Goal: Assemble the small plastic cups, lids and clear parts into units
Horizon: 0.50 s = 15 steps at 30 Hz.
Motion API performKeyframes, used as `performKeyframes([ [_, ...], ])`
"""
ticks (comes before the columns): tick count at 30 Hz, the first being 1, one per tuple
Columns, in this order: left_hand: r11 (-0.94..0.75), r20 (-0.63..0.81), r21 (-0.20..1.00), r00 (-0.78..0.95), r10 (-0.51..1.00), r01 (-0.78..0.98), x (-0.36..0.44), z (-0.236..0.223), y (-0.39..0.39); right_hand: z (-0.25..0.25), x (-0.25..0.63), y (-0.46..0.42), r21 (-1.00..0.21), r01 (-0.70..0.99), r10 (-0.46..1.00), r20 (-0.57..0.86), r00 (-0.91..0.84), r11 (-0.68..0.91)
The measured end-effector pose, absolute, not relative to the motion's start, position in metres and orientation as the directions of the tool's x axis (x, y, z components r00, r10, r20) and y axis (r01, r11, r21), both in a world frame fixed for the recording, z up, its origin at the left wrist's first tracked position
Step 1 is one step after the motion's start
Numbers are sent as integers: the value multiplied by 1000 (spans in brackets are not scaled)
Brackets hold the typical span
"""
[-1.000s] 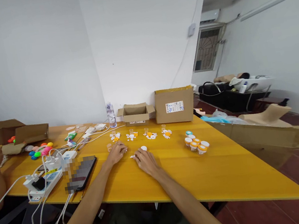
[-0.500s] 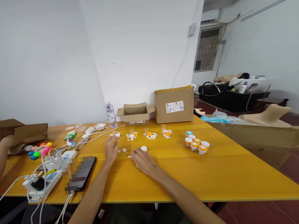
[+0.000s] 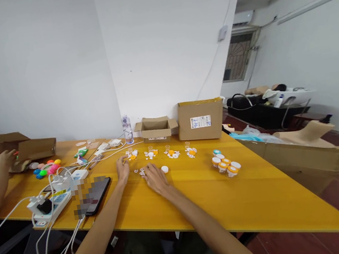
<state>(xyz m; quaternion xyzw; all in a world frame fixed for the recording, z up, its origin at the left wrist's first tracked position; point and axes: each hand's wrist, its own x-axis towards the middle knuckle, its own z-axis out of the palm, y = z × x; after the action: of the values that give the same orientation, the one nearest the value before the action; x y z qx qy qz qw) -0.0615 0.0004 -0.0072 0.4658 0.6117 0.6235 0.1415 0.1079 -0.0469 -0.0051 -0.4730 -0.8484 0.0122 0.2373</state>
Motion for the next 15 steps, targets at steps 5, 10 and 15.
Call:
performKeyframes([
  [5,-285,394,914,-460,796,288,-63,-17,7,-9,100,-39,-289,749,785,406,-468,596],
  [10,-288,342,939,-412,845,189,-60,-19,6,-13,90,-31,-367,704,789,380,-483,608],
  [15,-210,224,974,-422,878,78,-58,-11,2,-18,85,-25,-418,650,773,360,-522,634],
])
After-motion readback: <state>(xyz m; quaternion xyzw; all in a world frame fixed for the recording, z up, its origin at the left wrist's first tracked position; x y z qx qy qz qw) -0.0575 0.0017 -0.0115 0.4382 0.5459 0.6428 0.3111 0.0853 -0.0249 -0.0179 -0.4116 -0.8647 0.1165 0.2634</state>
